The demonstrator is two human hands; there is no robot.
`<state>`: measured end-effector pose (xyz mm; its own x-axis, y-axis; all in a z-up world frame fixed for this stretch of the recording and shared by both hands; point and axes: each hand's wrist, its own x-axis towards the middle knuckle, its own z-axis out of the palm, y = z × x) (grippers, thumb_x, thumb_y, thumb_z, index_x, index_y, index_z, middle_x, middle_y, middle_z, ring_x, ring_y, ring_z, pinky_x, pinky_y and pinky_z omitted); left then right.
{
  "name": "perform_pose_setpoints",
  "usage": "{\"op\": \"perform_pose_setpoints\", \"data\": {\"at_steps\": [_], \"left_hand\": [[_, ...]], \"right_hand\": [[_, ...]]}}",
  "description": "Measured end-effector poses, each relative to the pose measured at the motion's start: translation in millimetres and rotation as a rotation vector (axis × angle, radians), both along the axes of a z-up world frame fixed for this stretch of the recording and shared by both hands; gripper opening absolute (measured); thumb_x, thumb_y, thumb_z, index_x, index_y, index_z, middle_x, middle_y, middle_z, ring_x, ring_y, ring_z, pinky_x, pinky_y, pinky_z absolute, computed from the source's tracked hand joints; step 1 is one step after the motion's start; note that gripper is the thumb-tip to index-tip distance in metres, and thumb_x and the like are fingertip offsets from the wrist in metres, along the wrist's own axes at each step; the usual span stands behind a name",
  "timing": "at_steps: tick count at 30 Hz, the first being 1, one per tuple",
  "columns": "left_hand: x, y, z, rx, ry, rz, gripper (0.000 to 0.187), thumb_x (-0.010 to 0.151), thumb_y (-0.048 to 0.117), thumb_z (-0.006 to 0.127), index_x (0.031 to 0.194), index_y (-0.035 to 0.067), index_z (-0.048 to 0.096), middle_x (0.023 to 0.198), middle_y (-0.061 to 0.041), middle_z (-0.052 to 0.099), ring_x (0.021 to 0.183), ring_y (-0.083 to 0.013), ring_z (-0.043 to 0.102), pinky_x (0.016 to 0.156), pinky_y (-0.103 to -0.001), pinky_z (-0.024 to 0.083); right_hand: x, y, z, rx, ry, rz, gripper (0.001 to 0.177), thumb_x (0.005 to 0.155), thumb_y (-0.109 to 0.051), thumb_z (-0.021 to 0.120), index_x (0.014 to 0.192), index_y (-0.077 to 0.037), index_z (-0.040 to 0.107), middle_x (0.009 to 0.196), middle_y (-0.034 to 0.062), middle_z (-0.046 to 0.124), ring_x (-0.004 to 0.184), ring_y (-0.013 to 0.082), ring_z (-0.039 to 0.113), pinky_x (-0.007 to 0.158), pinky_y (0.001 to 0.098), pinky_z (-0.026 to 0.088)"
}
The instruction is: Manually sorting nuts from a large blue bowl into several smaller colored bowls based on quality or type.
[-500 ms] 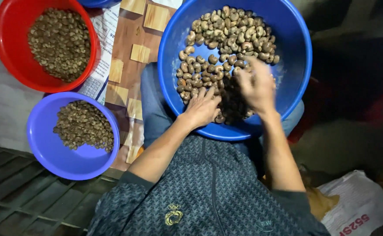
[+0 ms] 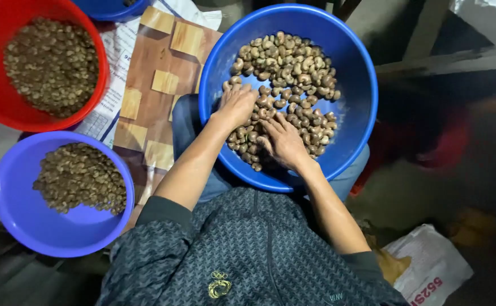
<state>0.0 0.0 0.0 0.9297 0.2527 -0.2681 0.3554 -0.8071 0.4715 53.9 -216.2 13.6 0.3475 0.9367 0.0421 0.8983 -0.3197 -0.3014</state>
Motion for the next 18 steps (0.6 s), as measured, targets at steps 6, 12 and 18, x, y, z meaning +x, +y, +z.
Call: {"op": "perform_pose_setpoints", "data": {"at_steps": [6, 12, 18], "left_hand": [[-1.6, -21.5, -37.5, 0.0, 0.08, -0.015, 0.035, 0.086, 0.02, 0.076, 0.117, 0.005, 0.068, 0.119, -0.016, 0.059, 0.119, -0.0419, 0.05, 0.102, -0.061, 0.04], [-26.9, -25.3, 14.5, -0.066, 0.107, 0.003, 0.038, 0.089, 0.024, 0.076, 0.12, 0.003, 0.067, 0.12, -0.02, 0.065, 0.127, -0.0421, 0.051, 0.118, -0.061, 0.027], [7.5, -11.5, 31.5, -0.085, -0.14, 0.092, 0.014, 0.096, 0.014, 0.057, 0.108, 0.01, 0.062, 0.105, -0.015, 0.063, 0.1, -0.0428, 0.065, 0.083, -0.058, 0.054]], "right_hand": [[56.2, 20.9, -6.4, 0.26, 0.028, -0.095, 0.046, 0.096, -0.025, 0.073, 0.135, -0.004, 0.063, 0.129, 0.022, 0.065, 0.125, 0.0421, 0.059, 0.105, 0.0498, 0.049], [44.4, 42.6, -12.1, -0.086, 0.073, -0.232, 0.068, 0.106, -0.049, 0.056, 0.162, -0.017, 0.035, 0.165, 0.0259, 0.024, 0.153, 0.047, 0.021, 0.119, 0.0674, 0.027], [27.8, 30.3, -12.8, -0.28, 0.177, -0.142, 0.071, 0.105, -0.059, 0.046, 0.162, -0.02, 0.033, 0.162, 0.0156, 0.04, 0.155, 0.0371, 0.027, 0.122, 0.065, 0.02]]}}
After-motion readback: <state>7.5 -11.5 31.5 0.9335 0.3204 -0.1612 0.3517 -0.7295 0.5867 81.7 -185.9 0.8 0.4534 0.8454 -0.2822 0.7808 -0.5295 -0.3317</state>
